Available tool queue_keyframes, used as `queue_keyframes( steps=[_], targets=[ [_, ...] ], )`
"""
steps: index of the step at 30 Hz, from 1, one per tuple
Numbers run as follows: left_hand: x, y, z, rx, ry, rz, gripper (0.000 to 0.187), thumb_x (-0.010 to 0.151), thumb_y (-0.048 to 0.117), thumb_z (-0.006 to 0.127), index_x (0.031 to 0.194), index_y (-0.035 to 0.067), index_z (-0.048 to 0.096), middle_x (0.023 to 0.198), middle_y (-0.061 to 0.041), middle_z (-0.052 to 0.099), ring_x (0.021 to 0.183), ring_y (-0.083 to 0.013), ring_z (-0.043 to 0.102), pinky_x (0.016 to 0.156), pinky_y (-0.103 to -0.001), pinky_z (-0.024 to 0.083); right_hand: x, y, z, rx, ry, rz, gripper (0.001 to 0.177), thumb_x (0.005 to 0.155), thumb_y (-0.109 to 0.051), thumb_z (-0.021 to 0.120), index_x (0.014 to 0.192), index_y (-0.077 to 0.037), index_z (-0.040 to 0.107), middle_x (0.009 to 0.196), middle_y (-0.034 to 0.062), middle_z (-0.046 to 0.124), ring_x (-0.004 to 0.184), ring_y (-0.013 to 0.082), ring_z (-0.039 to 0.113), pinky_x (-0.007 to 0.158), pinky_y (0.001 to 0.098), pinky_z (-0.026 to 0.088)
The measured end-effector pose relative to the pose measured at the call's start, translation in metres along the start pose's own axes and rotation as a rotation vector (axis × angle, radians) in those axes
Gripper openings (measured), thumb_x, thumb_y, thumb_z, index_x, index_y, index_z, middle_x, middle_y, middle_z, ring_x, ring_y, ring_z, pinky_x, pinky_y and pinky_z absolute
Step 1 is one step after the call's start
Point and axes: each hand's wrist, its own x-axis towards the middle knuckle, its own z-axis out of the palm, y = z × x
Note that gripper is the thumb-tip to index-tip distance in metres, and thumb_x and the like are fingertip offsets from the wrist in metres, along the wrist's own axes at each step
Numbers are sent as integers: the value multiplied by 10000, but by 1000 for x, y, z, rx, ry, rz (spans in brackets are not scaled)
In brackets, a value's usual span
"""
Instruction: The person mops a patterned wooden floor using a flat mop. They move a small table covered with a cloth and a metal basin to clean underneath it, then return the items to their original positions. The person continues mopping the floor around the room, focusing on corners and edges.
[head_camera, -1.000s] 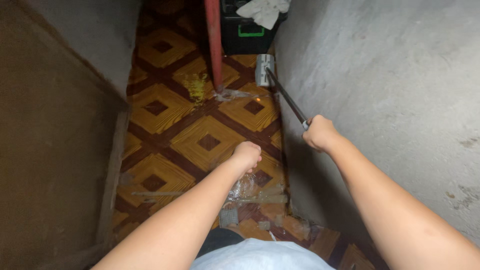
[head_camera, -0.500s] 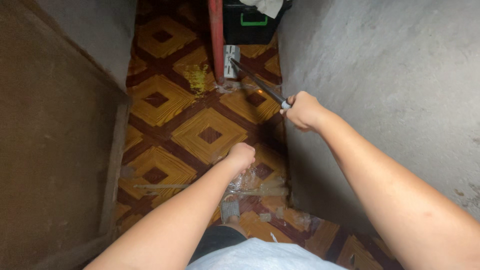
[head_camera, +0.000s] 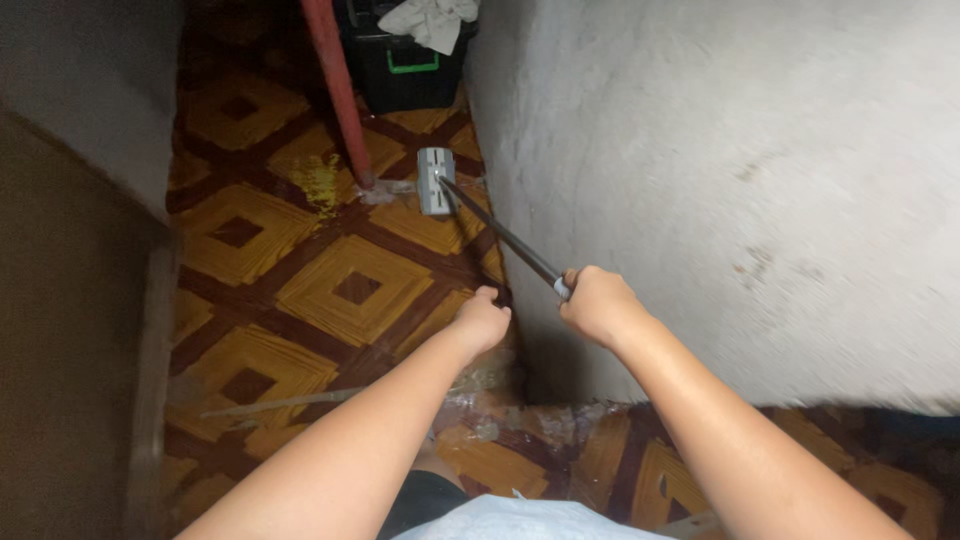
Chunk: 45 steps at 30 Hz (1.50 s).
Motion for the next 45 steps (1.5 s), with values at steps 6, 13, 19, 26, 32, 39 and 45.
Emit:
queue_keyframes(
  steps=[6, 13, 19, 26, 32, 39, 45],
  targets=[
    [-121, 64, 52, 287, -54, 230, 856, 904, 178, 655, 1625, 284, 205, 1650, -144, 199, 1501, -352, 175, 1198, -459, 279, -100, 49, -4, -165, -41, -84, 376, 859, -212, 675, 1205, -66, 708, 1078, 246, 725, 1055, 405, 697, 945, 468, 554],
    [-204, 52, 153, 427, 153, 773, 294, 960, -32, 465, 1236, 61, 503, 1519, -213, 496, 1554, -361, 304, 1278, -506, 256, -241, 116, -31, -290, -178, -7, 302, 895, -192, 642, 1109, 3, 727, 1059, 269, 731, 1025, 409, 725, 924, 487, 572],
    [-256, 43, 198, 406, 55, 622, 405, 920, -65, 468, 1307, 58, 477, 1557, -229, 442, 1538, -355, 316, 1162, -483, 378, -285, 150, -16, -273, -233, -46, 490, 878, -277, 695, 1328, -98, 624, 1151, 224, 725, 1087, 390, 704, 966, 459, 553],
    [-258, 7, 205, 587, -29, 336, 927, 820, 114, 747, 1576, 80, 213, 1611, -263, 240, 1506, -424, 216, 1151, -461, 297, -218, 173, 83, -263, -137, -97, 737, 830, -243, 728, 1519, -287, 471, 1282, 195, 668, 1189, 376, 652, 1007, 445, 542],
    [-293, -32, 197, 533, -97, 218, 708, 962, 233, 650, 1557, 56, 311, 1518, -251, 451, 1431, -410, 439, 1186, -454, 383, -180, 162, 90, -231, -106, -96, 717, 838, -237, 703, 1517, -298, 483, 1319, 182, 653, 1198, 364, 653, 1033, 428, 522],
    [-298, -28, 200, 319, 19, 466, 994, 790, 106, 757, 1579, 15, 159, 1640, -249, 215, 1494, -440, 216, 1131, -471, 290, -325, 161, 43, -133, -200, 32, 750, 846, -37, 586, 1523, -347, 498, 1318, 176, 665, 1198, 338, 665, 1042, 408, 505],
    [-272, -9, 224, 278, -44, 652, 535, 883, 72, 695, 1374, 154, 498, 1591, -105, 434, 1583, -370, 262, 1279, -460, 298, -382, 136, 1, -3, -244, 269, 490, 939, -244, 661, 1415, -353, 631, 1138, 137, 793, 1039, 285, 774, 966, 376, 580]
  ],
)
